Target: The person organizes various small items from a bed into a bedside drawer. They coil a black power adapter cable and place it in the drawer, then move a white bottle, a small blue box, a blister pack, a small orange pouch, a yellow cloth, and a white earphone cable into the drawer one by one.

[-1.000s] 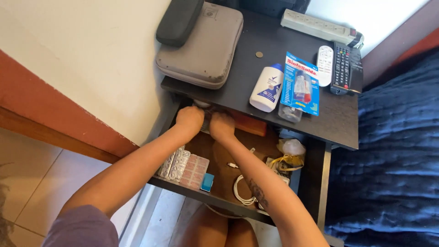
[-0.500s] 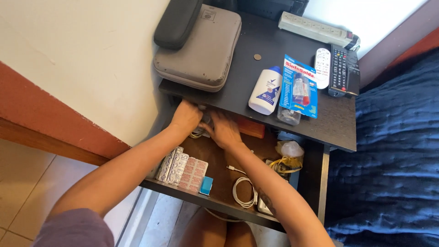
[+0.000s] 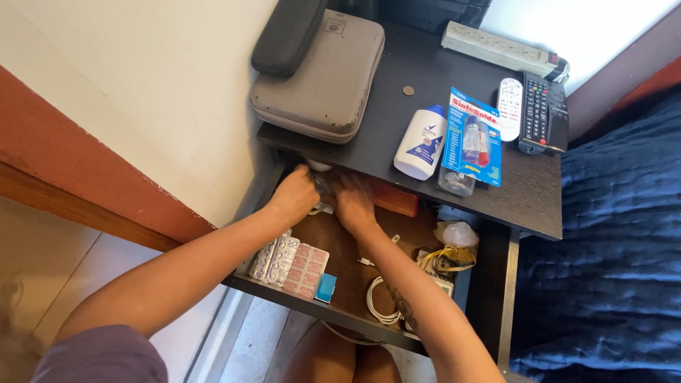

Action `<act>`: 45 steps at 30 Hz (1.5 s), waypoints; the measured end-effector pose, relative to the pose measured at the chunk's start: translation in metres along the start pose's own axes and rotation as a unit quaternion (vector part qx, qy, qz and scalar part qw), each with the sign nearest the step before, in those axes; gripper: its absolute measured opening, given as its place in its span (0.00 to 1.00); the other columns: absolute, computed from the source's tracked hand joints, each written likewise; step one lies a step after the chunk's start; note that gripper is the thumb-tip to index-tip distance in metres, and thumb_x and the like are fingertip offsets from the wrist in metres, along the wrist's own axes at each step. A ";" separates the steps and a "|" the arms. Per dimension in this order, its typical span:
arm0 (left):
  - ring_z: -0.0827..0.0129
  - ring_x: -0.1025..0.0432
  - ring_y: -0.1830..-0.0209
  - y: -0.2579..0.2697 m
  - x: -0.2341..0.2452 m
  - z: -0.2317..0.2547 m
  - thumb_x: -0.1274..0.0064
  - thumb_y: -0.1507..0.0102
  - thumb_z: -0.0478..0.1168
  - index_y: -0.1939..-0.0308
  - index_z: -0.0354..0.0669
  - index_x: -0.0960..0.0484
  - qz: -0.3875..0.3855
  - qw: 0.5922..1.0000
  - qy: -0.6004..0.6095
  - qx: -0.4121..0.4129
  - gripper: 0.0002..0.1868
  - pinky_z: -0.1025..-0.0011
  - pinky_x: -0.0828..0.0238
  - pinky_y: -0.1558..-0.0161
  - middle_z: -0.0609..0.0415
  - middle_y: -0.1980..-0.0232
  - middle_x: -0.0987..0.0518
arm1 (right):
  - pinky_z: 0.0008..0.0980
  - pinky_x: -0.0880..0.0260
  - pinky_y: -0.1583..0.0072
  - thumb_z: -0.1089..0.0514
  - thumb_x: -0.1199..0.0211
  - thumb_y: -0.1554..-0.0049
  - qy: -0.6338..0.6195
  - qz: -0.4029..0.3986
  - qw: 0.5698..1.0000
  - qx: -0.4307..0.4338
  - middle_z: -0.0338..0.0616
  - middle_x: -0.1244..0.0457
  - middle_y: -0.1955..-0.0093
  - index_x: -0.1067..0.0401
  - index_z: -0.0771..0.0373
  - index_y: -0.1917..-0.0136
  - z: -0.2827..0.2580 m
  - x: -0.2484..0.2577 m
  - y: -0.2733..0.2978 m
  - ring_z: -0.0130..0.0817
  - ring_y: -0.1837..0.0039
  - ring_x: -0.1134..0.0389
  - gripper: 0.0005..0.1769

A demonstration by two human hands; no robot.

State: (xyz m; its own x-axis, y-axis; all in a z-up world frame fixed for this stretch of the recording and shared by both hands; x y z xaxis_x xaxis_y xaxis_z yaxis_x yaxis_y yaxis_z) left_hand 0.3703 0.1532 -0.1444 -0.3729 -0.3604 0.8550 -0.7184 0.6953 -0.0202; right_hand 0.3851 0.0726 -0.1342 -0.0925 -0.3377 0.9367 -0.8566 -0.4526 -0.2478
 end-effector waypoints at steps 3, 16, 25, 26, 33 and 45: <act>0.61 0.24 0.59 -0.002 -0.002 -0.003 0.47 0.39 0.35 0.65 0.50 0.11 -0.036 0.999 -0.010 0.001 0.09 0.50 0.45 0.40 0.53 0.62 0.14 | 0.48 0.31 0.41 0.43 0.37 0.40 0.066 0.022 0.998 0.008 0.46 0.34 0.45 0.22 0.56 0.45 0.008 -0.007 0.004 0.48 0.40 0.32 0.18; 0.58 0.23 0.49 0.006 -0.007 0.008 0.51 0.35 0.37 0.53 0.45 0.15 -0.017 0.997 0.065 0.043 0.12 0.53 0.44 0.31 0.46 0.48 0.17 | 0.46 0.40 0.41 0.50 0.47 0.38 0.116 -0.009 0.992 0.044 0.46 0.37 0.40 0.24 0.57 0.42 0.000 -0.015 0.002 0.46 0.38 0.37 0.17; 0.52 0.32 0.32 0.006 -0.055 0.013 0.65 0.31 0.40 0.31 0.39 0.30 -0.146 0.979 0.096 0.101 0.25 0.56 0.55 0.26 0.40 0.31 0.28 | 0.46 0.33 0.48 0.47 0.39 0.39 0.052 0.047 0.998 0.007 0.41 0.31 0.46 0.22 0.52 0.44 0.015 -0.022 -0.014 0.46 0.45 0.28 0.13; 0.52 0.33 0.31 0.005 -0.056 0.012 0.66 0.30 0.41 0.28 0.40 0.33 -0.154 0.975 0.105 0.121 0.26 0.56 0.56 0.25 0.40 0.30 0.29 | 0.45 0.31 0.49 0.48 0.38 0.39 0.040 0.055 0.998 0.002 0.40 0.30 0.48 0.21 0.51 0.46 0.015 -0.018 -0.015 0.46 0.47 0.27 0.12; 0.49 0.33 0.31 0.006 -0.045 0.010 0.65 0.32 0.39 0.29 0.38 0.31 -0.170 0.971 0.129 0.111 0.26 0.55 0.54 0.27 0.39 0.30 0.29 | 0.52 0.30 0.42 0.36 0.44 0.37 -0.213 -0.043 0.949 -0.226 0.60 0.28 0.47 0.21 0.68 0.46 0.003 0.035 -0.014 0.59 0.40 0.28 0.32; 0.55 0.42 0.24 0.004 -0.024 0.004 0.70 0.30 0.41 0.23 0.40 0.40 -0.241 0.962 0.066 0.112 0.29 0.54 0.69 0.22 0.44 0.25 0.33 | 0.50 0.29 0.38 0.38 0.51 0.33 -0.190 -0.065 0.958 -0.206 0.59 0.29 0.45 0.24 0.69 0.41 0.008 0.014 -0.028 0.55 0.38 0.29 0.31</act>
State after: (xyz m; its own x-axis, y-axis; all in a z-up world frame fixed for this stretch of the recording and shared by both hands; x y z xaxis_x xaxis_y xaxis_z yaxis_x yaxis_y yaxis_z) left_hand 0.3742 0.1618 -0.1669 0.1029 -0.5141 0.8515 -0.9033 0.3101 0.2964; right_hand 0.4116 0.0737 -0.1162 0.1523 -0.6126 0.7756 -0.9833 -0.1729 0.0565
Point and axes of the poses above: each hand's wrist, its own y-axis away from the middle knuckle, its own x-axis out of the back of the hand, z = x × y, the point moved 8 cm from there along -y, towards the middle knuckle
